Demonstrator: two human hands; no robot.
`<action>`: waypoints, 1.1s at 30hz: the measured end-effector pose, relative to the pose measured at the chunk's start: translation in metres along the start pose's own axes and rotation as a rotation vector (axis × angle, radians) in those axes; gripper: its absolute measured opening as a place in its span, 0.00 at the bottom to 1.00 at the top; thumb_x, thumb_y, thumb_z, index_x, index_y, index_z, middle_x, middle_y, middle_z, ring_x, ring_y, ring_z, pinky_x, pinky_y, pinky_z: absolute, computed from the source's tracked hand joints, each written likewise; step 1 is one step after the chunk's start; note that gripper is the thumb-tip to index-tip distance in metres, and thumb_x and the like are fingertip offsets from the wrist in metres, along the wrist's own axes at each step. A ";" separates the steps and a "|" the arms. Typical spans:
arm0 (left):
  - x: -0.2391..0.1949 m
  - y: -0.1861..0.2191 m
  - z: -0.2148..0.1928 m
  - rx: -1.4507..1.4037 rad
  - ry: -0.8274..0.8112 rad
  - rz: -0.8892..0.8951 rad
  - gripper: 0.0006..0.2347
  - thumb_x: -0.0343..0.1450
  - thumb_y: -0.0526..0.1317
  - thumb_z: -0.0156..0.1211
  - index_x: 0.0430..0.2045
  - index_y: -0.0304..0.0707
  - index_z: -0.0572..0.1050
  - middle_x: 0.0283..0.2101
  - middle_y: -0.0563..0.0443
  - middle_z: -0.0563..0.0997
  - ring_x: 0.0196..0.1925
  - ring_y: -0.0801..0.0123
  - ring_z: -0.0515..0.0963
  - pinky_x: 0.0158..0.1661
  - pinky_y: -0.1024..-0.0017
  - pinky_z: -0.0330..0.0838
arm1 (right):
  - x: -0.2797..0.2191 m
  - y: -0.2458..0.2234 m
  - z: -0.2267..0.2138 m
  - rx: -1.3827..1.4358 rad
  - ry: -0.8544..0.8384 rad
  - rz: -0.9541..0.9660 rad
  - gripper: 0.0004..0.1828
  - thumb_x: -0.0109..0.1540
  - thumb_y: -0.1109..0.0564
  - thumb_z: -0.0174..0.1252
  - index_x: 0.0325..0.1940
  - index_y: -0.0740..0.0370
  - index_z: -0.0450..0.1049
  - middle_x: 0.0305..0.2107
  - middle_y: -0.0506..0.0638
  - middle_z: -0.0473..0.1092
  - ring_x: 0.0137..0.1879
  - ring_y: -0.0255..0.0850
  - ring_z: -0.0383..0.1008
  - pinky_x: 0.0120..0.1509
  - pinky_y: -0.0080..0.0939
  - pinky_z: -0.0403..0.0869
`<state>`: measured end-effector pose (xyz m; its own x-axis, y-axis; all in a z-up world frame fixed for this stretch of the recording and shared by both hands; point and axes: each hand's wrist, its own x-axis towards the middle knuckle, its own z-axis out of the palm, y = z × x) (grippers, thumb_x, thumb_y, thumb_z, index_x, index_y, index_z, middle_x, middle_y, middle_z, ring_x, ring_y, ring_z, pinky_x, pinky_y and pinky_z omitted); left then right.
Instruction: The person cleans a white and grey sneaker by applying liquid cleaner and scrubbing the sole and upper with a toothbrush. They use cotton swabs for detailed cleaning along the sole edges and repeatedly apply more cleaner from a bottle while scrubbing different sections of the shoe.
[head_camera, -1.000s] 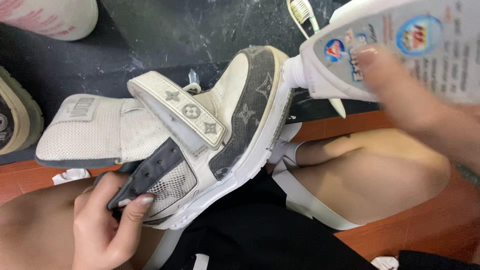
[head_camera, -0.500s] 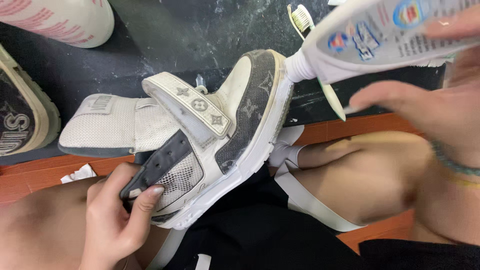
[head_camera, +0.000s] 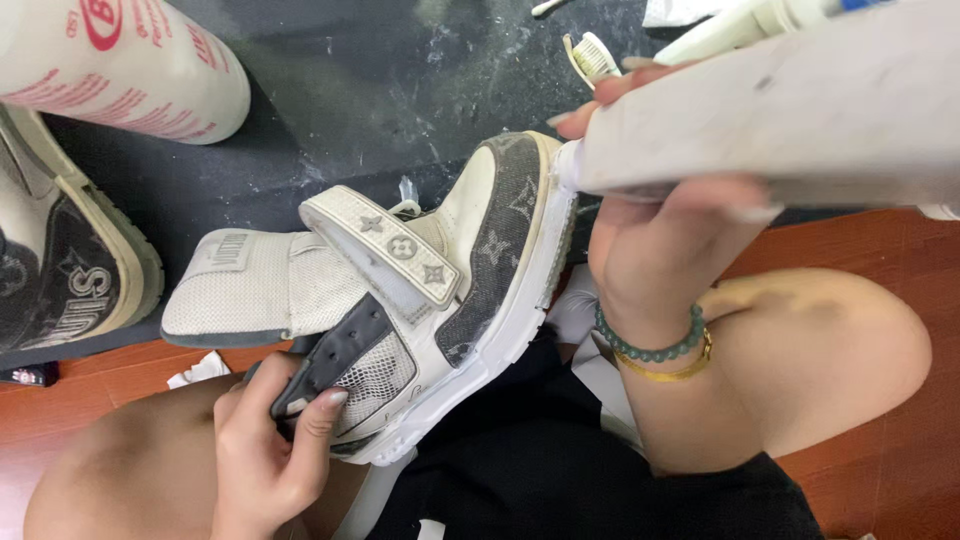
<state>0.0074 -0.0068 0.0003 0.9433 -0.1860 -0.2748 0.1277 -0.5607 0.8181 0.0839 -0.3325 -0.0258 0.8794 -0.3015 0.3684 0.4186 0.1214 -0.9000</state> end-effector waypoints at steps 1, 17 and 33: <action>0.000 0.000 0.000 0.006 0.004 -0.006 0.08 0.67 0.35 0.65 0.23 0.31 0.71 0.15 0.51 0.71 0.16 0.69 0.68 0.22 0.71 0.61 | -0.003 0.000 0.000 -0.049 -0.040 -0.021 0.34 0.69 0.39 0.62 0.69 0.61 0.61 0.51 0.55 0.69 0.54 0.47 0.77 0.61 0.51 0.81; 0.001 0.001 0.001 0.028 0.006 0.017 0.09 0.66 0.35 0.66 0.21 0.32 0.70 0.12 0.50 0.68 0.13 0.68 0.67 0.20 0.71 0.60 | 0.015 -0.043 -0.003 -0.035 -0.437 -0.073 0.22 0.72 0.49 0.57 0.64 0.64 0.62 0.51 0.61 0.68 0.57 0.51 0.76 0.59 0.53 0.82; 0.003 0.002 0.002 0.009 0.020 0.051 0.08 0.67 0.35 0.65 0.22 0.31 0.71 0.14 0.50 0.70 0.15 0.69 0.69 0.22 0.72 0.61 | 0.001 -0.044 0.014 0.005 -0.242 -0.025 0.26 0.64 0.47 0.64 0.58 0.58 0.61 0.42 0.60 0.70 0.49 0.52 0.79 0.50 0.54 0.83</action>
<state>0.0097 -0.0103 -0.0003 0.9545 -0.1982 -0.2228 0.0767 -0.5586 0.8259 0.0699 -0.3249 0.0175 0.8974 -0.0692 0.4358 0.4412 0.1216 -0.8891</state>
